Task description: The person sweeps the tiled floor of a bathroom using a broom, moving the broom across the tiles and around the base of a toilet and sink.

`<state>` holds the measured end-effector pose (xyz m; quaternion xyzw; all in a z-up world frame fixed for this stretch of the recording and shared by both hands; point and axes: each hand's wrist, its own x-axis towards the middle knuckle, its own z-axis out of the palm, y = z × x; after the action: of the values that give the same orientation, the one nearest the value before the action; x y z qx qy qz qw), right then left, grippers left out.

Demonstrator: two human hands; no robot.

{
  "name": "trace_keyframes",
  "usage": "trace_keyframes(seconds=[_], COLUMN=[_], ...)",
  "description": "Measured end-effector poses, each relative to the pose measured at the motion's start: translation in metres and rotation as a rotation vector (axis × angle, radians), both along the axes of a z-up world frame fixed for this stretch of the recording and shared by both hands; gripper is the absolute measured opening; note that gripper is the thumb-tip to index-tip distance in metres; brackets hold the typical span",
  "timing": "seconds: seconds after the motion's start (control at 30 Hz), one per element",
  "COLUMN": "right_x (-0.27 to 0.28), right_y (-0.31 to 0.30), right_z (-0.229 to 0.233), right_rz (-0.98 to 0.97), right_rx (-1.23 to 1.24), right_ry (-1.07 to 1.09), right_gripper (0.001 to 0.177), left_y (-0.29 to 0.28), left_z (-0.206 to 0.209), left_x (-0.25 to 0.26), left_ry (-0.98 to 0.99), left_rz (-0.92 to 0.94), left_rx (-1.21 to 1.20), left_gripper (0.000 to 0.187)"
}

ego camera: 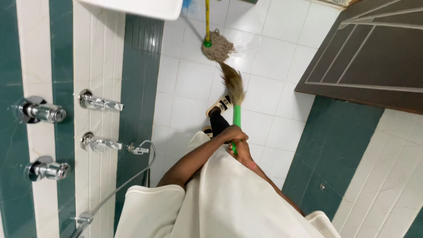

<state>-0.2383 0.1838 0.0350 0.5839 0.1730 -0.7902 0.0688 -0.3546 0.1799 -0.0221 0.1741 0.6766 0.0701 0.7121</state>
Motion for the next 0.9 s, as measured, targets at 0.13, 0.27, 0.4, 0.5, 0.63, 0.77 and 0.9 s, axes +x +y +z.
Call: trace_keyframes(seconds=[0.13, 0.27, 0.4, 0.5, 0.63, 0.77, 0.9], right_x=[0.005, -0.027, -0.071, -0.117, -0.159, -0.168, -0.167], right_y=[0.026, 0.058, 0.09, 0.1, 0.093, 0.089, 0.106], right_z=[0.068, 0.111, 0.07, 0.008, -0.053, -0.068, -0.065], right_rz=[-0.03, 0.076, 0.141, 0.072, 0.009, -0.273, -0.513], right_rx=[0.122, 0.226, 0.301, 0.219, 0.179, 0.137, 0.134], right_ry=[-0.066, -0.082, 0.032, 0.073, 0.02, -0.016, -0.143], right_gripper=[0.031, 0.082, 0.071, 0.046, 0.042, 0.023, 0.023], left_y=[0.022, 0.044, 0.063, 0.07, 0.09, 0.123, 0.171], left_z=[0.027, 0.037, -0.001, -0.024, -0.04, -0.045, -0.048], left_x=[0.027, 0.011, -0.037, -0.106, -0.151, -0.154, -0.144], left_ry=[-0.082, -0.137, -0.082, -0.256, 0.014, 0.082, -0.073], left_rz=[0.132, 0.34, 0.707, 0.715, 0.59, 0.084, -0.203], left_rx=[0.044, 0.083, 0.21, 0.032, 0.14, 0.124, 0.022], left_gripper=[0.113, 0.116, 0.076, 0.057, 0.053, 0.09, 0.119])
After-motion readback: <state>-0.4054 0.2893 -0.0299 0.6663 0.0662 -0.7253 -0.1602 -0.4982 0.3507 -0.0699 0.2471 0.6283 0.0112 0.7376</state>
